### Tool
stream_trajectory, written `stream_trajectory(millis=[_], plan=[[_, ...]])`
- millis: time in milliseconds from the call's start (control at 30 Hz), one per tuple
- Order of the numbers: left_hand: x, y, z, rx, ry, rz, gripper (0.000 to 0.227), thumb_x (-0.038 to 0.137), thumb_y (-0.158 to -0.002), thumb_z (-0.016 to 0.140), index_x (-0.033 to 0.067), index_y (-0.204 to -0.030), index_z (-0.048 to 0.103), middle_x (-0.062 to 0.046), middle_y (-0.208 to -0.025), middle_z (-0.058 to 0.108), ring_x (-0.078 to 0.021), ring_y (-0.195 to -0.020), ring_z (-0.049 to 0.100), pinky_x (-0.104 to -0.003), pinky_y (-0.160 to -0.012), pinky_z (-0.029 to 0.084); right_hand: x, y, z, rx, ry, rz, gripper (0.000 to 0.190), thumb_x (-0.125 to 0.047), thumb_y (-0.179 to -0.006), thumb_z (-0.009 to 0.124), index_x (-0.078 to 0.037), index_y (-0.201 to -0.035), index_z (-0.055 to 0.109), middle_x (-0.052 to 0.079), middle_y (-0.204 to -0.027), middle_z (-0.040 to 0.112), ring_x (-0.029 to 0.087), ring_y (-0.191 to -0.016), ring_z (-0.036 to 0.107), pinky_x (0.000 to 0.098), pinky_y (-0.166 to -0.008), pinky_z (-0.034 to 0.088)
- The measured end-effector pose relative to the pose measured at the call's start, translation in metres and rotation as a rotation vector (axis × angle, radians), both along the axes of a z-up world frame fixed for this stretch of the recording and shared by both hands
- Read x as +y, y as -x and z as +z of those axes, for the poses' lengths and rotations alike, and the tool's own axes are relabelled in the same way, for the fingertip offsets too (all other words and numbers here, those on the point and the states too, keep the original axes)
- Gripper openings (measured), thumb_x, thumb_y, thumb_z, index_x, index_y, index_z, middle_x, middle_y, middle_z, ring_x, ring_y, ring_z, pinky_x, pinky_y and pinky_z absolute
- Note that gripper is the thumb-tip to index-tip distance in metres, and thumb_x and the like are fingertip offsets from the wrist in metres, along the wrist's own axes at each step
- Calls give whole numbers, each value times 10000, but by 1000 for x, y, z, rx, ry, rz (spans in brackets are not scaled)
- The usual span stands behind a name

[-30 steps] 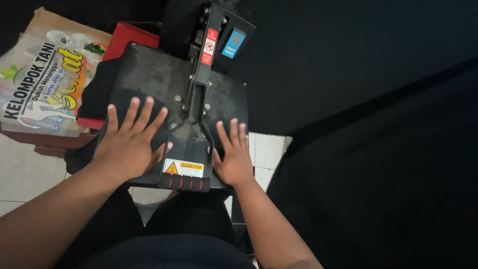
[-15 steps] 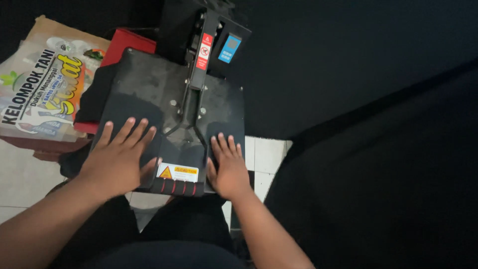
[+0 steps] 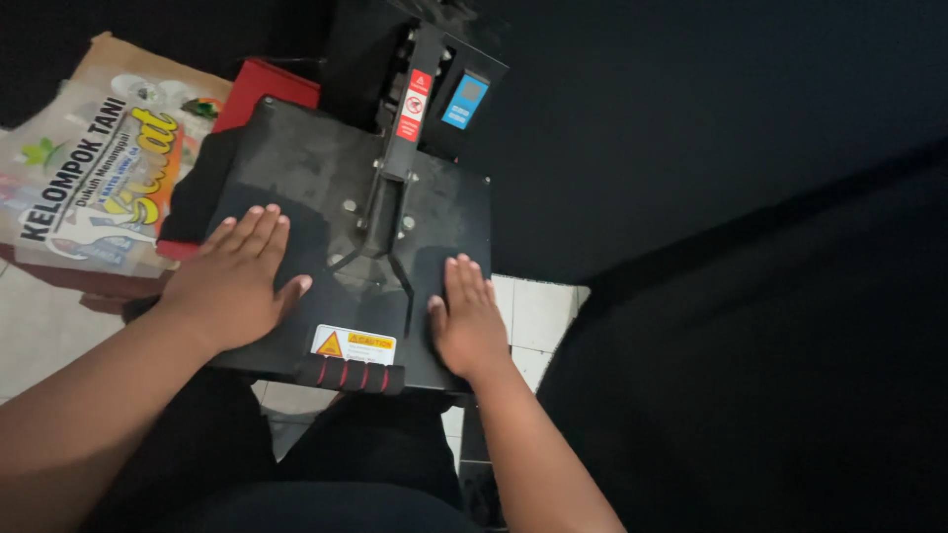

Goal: The person operates a heat press machine to apply a design onto a black fabric item. They place the item on the lower platen, close the press, and then open it to reveal the design before repeating the process.

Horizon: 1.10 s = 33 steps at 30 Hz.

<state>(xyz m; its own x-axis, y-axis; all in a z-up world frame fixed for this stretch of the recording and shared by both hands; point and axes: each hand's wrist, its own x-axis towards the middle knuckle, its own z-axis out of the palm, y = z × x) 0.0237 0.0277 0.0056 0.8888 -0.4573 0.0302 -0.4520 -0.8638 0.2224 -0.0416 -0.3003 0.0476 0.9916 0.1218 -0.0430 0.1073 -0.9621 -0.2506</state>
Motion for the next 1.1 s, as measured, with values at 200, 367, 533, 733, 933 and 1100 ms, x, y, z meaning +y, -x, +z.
stream_trajectory(millis=[200,367,533,733,933,1100], plan=[[18,57,-8,-261,-56,63,859,625,-975,293,25,-1589,284,-162,-1693,269,-266,-1584,229,-438,-1288,167,8,56,6,-29,43,-65,684,-368,-1054,375,7,-1604,214,253,-1681,168,405,-1566,124,523,-1247,114],[-1,76,-5,-328,-247,156,859,600,-931,280,33,-1575,322,-175,-1663,339,-310,-1584,278,-475,-1330,159,17,64,3,-63,89,-37,688,-363,-1048,353,37,-1593,227,286,-1670,172,445,-1554,132,537,-1242,124],[-5,72,-8,-267,-178,90,826,602,-997,186,18,-1578,238,-199,-1680,226,-342,-1594,155,-572,-1282,98,17,59,0,-42,83,-15,720,-417,-1064,283,49,-1600,170,277,-1684,117,423,-1569,71,527,-1257,82],[9,114,-12,-381,-96,3,813,579,-949,251,60,-1574,293,-145,-1678,296,-272,-1595,224,-451,-1319,145,29,97,12,-15,80,2,681,-382,-1058,331,9,-1604,219,237,-1686,165,386,-1572,94,512,-1248,104],[1,57,0,-76,9,-57,732,519,-1047,225,26,-1587,212,-170,-1679,202,-294,-1575,140,-467,-1261,84,27,53,9,3,54,-5,748,-478,-1051,290,-11,-1620,158,234,-1701,107,401,-1575,72,516,-1249,90],[-9,40,-22,-255,-61,-15,778,558,-1007,249,29,-1579,237,-167,-1675,228,-291,-1576,163,-470,-1263,111,23,42,-6,-80,83,-4,715,-427,-1053,341,-3,-1610,198,251,-1686,152,413,-1563,123,518,-1247,111]])
